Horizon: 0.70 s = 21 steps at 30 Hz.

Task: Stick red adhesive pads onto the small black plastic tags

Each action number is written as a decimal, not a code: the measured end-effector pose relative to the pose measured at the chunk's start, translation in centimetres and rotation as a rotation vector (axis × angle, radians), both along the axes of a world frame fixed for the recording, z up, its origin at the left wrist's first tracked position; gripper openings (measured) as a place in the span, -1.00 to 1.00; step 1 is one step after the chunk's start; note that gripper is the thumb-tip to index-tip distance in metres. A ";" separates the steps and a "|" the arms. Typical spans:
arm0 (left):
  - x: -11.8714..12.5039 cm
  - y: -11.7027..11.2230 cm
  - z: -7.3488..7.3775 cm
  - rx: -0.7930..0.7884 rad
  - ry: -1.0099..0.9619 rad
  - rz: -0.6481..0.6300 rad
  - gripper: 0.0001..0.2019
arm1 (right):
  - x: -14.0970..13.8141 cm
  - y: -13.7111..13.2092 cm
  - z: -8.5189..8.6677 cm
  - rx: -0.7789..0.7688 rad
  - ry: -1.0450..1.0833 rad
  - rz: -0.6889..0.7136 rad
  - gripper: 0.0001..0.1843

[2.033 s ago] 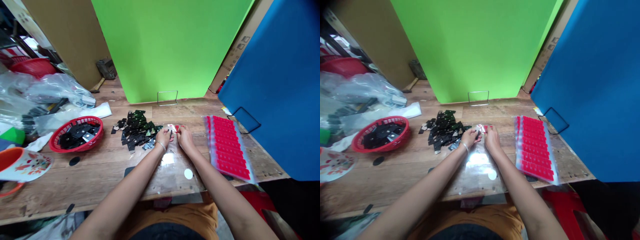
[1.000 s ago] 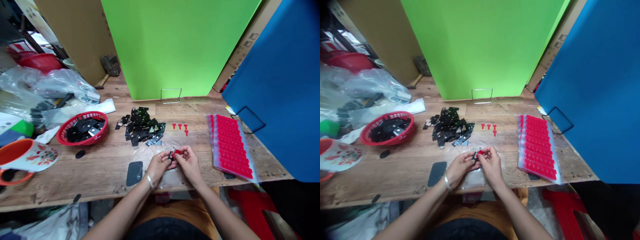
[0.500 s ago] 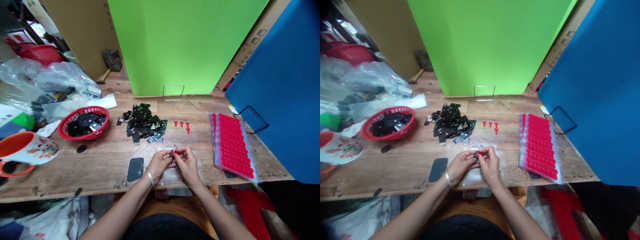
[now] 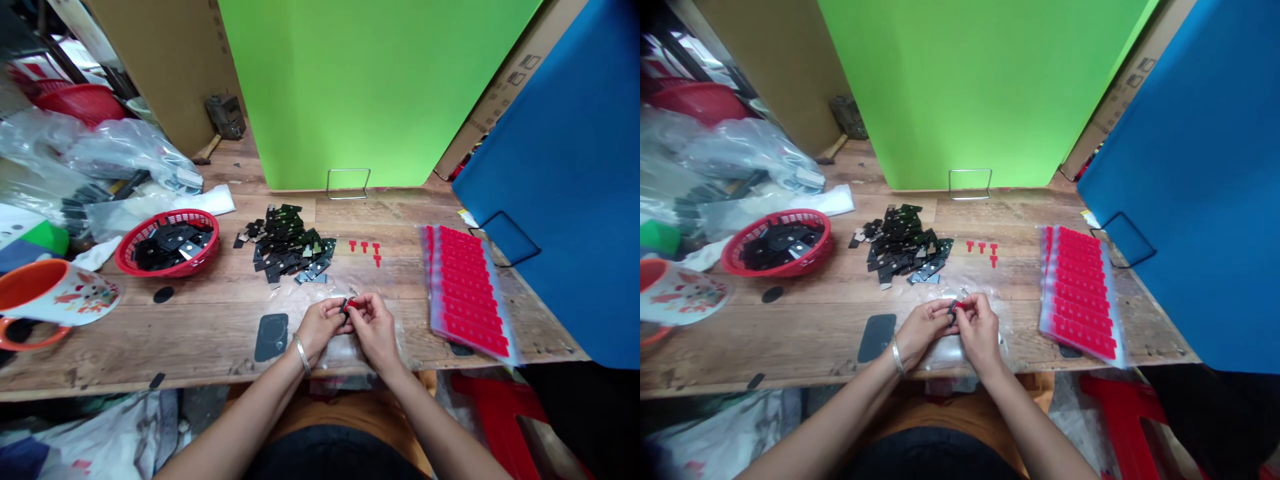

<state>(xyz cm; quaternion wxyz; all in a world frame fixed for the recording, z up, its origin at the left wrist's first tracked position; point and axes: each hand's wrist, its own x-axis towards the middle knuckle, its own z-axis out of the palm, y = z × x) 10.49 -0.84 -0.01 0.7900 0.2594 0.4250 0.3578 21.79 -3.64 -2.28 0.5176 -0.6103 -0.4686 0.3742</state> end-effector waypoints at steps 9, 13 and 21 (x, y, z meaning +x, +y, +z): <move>0.0 -0.1 0.4 0.003 -0.011 0.004 -0.72 | -0.1 -0.2 0.0 0.022 -0.117 -0.002 -0.89; 0.0 -0.1 0.5 0.014 -0.012 0.002 -0.71 | -0.2 -0.3 0.3 0.032 -0.157 -0.011 -0.90; 0.4 -0.4 0.1 0.044 0.095 0.063 -0.79 | -0.4 -0.7 0.9 0.050 -0.155 0.001 -0.92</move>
